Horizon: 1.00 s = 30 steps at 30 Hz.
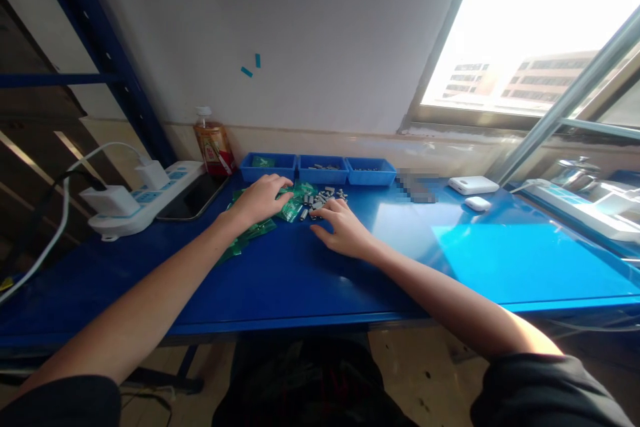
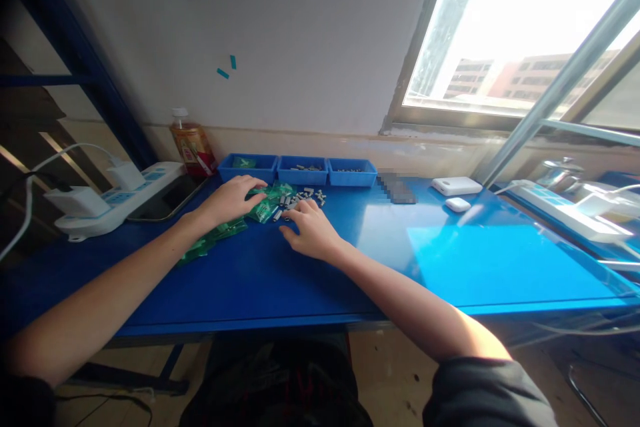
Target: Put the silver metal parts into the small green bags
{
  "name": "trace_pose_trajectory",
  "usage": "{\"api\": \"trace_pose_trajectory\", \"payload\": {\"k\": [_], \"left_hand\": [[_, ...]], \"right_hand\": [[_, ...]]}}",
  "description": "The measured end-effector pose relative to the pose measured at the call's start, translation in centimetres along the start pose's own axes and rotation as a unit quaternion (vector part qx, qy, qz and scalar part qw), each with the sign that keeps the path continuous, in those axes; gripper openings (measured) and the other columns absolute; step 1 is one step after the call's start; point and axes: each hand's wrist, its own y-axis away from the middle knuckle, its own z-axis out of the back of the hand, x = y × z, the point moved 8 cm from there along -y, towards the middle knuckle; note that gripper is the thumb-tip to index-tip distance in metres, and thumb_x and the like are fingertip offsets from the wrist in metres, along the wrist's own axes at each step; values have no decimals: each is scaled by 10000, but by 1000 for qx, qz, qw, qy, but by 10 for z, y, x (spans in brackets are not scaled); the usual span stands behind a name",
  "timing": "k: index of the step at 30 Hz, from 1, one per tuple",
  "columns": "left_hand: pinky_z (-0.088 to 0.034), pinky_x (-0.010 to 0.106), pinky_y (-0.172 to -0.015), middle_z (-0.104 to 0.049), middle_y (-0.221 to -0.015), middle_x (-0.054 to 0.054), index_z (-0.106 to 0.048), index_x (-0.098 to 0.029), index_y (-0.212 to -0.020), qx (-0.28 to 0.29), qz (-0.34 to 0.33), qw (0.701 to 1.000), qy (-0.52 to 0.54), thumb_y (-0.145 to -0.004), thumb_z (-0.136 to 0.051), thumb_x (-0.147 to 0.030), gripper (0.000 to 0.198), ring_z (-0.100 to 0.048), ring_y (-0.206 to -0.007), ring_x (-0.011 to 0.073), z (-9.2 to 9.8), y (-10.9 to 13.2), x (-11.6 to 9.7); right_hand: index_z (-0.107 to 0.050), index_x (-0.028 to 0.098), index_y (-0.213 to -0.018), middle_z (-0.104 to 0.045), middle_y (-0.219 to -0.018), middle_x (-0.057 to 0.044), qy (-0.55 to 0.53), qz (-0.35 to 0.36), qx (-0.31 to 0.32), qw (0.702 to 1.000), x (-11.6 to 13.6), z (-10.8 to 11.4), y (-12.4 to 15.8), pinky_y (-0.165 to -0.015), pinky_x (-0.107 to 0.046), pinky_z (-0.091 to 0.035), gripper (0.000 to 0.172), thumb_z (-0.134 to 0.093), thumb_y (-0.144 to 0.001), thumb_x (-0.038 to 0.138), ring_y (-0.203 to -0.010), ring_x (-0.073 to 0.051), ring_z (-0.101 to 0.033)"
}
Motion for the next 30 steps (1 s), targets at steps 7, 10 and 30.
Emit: {"api": "trace_pose_trajectory", "payload": {"k": [7,10,30], "left_hand": [[-425,377,-936,-623,-1101,84,-621,-200,-1091,17,-98,994,40,-878,-440,-382,333,-543,-1045,249,-4,7,-36],[-426,367,-934,-624,-1101,91,-621,-187,-1086,27,-125,991,46,-889,-436,-359,320,-544,-1050,244,-4,11,-52],[-438,288,-769,-668,-926,45,-617,-205,-960,14,-108,988,111,-918,-379,-366,290,-605,-872,202,7,13,-65]], "right_hand": [[-604,192,-1106,-598,-1015,-100,112,-34,63,991,-23,-4,-3,-831,-391,-411,269,-529,-852,238,-999,-264,-482],[-596,176,-1046,-624,-972,-94,119,-33,84,989,-26,-6,-2,-812,-372,-405,211,-519,-861,240,-964,-251,-507],[-547,188,-974,-669,-844,-26,-234,-33,-79,968,-12,19,-7,-667,-229,-459,159,-521,-862,297,-725,-127,-619]]}}
